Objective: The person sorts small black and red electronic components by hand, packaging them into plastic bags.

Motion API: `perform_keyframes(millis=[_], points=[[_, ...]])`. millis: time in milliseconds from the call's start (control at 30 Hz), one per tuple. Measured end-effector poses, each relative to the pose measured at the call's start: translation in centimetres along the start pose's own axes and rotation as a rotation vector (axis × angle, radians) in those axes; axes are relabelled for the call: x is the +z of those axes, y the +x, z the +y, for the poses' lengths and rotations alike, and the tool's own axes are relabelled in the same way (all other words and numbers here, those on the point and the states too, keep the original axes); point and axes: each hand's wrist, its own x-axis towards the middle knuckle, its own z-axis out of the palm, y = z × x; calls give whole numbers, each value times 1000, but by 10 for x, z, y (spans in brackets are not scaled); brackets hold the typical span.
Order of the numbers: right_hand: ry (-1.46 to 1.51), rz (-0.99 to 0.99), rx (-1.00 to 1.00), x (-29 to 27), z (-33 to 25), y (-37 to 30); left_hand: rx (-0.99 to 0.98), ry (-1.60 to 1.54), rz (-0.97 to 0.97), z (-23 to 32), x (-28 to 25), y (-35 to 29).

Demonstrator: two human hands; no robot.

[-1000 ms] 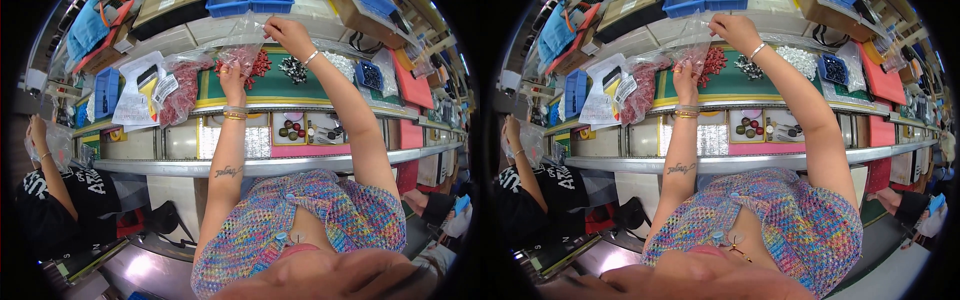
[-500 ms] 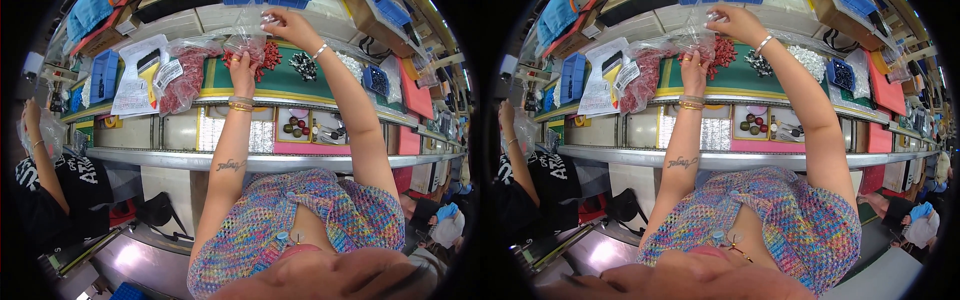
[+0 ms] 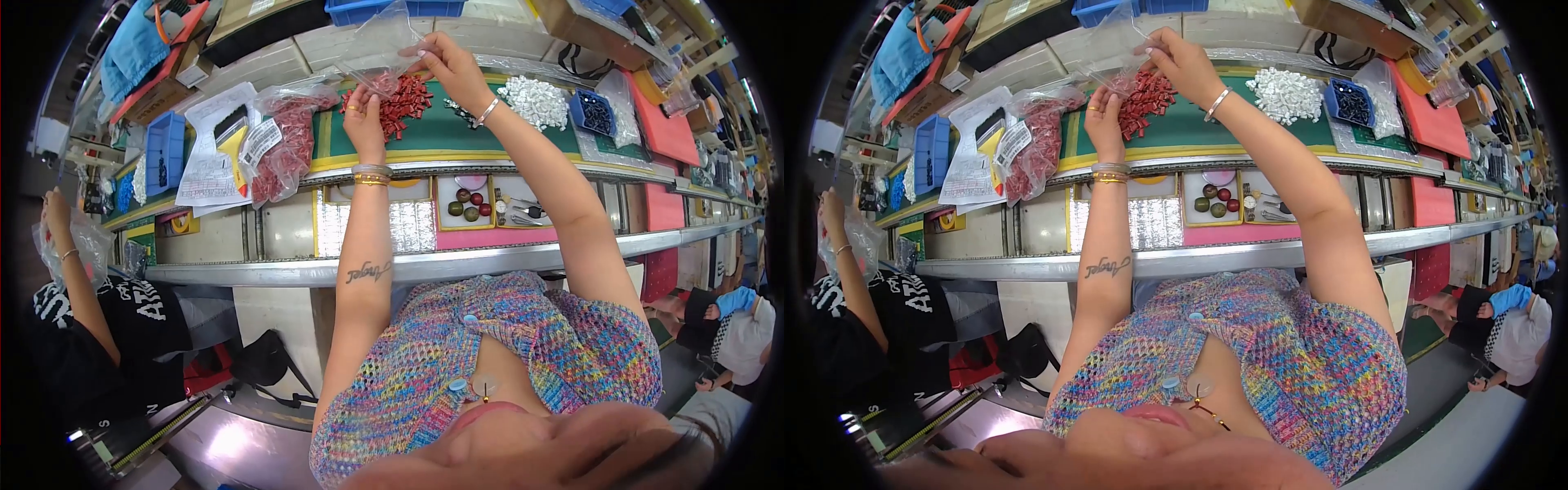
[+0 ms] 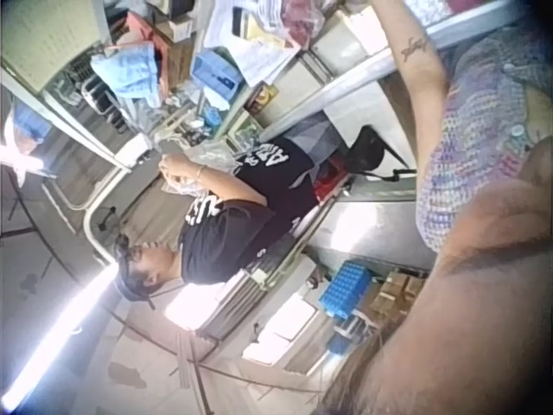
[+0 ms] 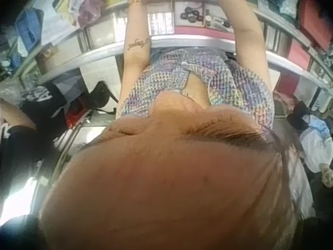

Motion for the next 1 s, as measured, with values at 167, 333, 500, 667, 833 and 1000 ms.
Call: perform_keyframes(millis=[167,333,500,667,833,1000], points=[[-1,-57,16,-7,-1,-1,107,12,-22,3,-8,7],[341,122,56,-53,-9,-26,574,901,-112,20,-15,11],[636,388,220,-149,-21,-112,450,1283,-791,50,-38,1],[396,961,197,-256,-62,-291,329,1809,-597,35,-58,1],[82,1723,191,-280,-85,-543,586,1384,-509,53,-18,-25],[9,2443,230,-205,-79,-753,538,1302,-766,56,47,-66]])
